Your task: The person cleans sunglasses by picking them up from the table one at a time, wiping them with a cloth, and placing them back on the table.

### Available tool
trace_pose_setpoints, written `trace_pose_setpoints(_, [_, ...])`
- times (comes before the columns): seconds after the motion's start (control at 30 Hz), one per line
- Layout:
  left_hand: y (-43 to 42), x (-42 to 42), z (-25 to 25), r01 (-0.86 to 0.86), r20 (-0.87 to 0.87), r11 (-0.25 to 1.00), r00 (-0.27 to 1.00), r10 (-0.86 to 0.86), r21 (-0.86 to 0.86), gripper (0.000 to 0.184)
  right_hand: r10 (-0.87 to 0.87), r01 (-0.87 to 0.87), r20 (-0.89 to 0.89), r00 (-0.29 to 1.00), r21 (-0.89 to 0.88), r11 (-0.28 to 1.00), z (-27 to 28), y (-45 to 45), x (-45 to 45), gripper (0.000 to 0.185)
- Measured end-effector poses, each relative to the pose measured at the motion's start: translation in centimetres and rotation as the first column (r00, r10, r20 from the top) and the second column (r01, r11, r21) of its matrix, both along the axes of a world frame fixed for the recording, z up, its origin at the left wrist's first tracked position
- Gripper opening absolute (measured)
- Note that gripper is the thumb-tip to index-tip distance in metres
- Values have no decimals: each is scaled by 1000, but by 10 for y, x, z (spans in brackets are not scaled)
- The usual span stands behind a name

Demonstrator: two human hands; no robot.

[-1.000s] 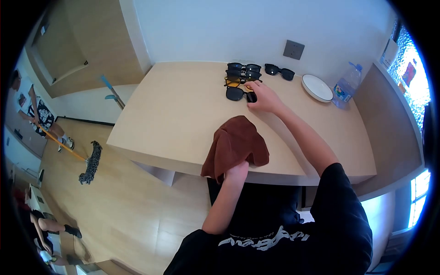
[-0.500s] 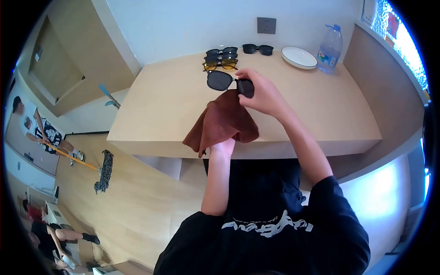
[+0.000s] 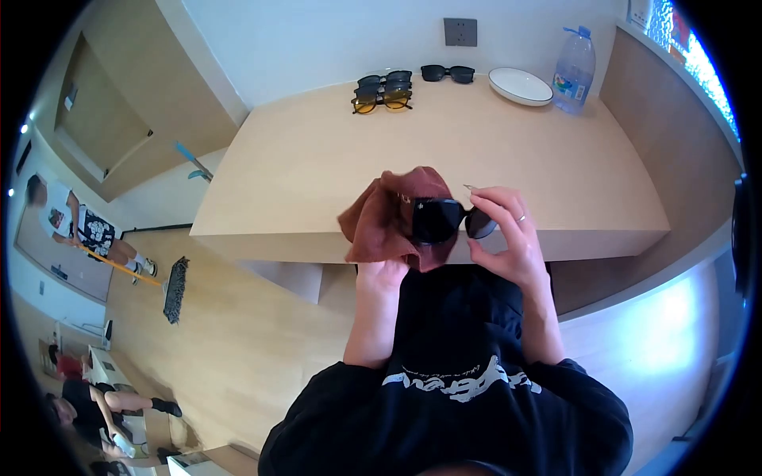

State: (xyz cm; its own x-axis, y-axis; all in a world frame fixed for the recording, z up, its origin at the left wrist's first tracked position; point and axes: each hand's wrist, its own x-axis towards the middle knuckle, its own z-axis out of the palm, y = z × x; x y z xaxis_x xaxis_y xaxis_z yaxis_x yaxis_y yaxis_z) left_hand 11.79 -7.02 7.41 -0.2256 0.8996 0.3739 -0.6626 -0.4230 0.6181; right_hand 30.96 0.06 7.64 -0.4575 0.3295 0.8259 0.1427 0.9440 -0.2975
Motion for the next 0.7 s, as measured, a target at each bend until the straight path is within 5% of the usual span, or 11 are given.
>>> trace_pose_setpoints(0.13, [3,9,-10,-152,199,985,966,166,-85,23,70,-68,15,997,-102,992,-34,7,-5,62])
trace_pose_setpoints(0.23, [6,0,-25,26,164,994,986,-43,106,21,53,-59,-49,997,-136,989,-54,7,-15,60])
trace_pose_setpoints(0.3, [4,5,-31,-206,-122,973,968,218,105,25,36,-47,-85,996,-129,990,-66,5,-14,58])
trace_pose_setpoints(0.33, [3,4,-28,-205,-121,973,969,217,104,25,37,-46,-71,997,-135,990,-65,3,-14,53])
trace_pose_setpoints(0.4, [-1,-2,-18,-72,225,996,971,82,-50,27,39,-46,-56,998,-134,990,-61,0,-12,49])
trace_pose_setpoints(0.53, [-2,-16,-22,-64,289,996,954,79,-61,28,9,-16,-81,997,-81,997,-53,-5,-10,49])
trace_pose_setpoints(0.6, [7,-31,-39,124,410,989,900,-146,80,27,15,-21,-91,996,-61,998,-54,-6,-8,49])
trace_pose_setpoints(0.7, [4,-33,-48,87,313,981,940,-139,175,25,35,-36,-99,994,-11,999,-56,-5,-5,49])
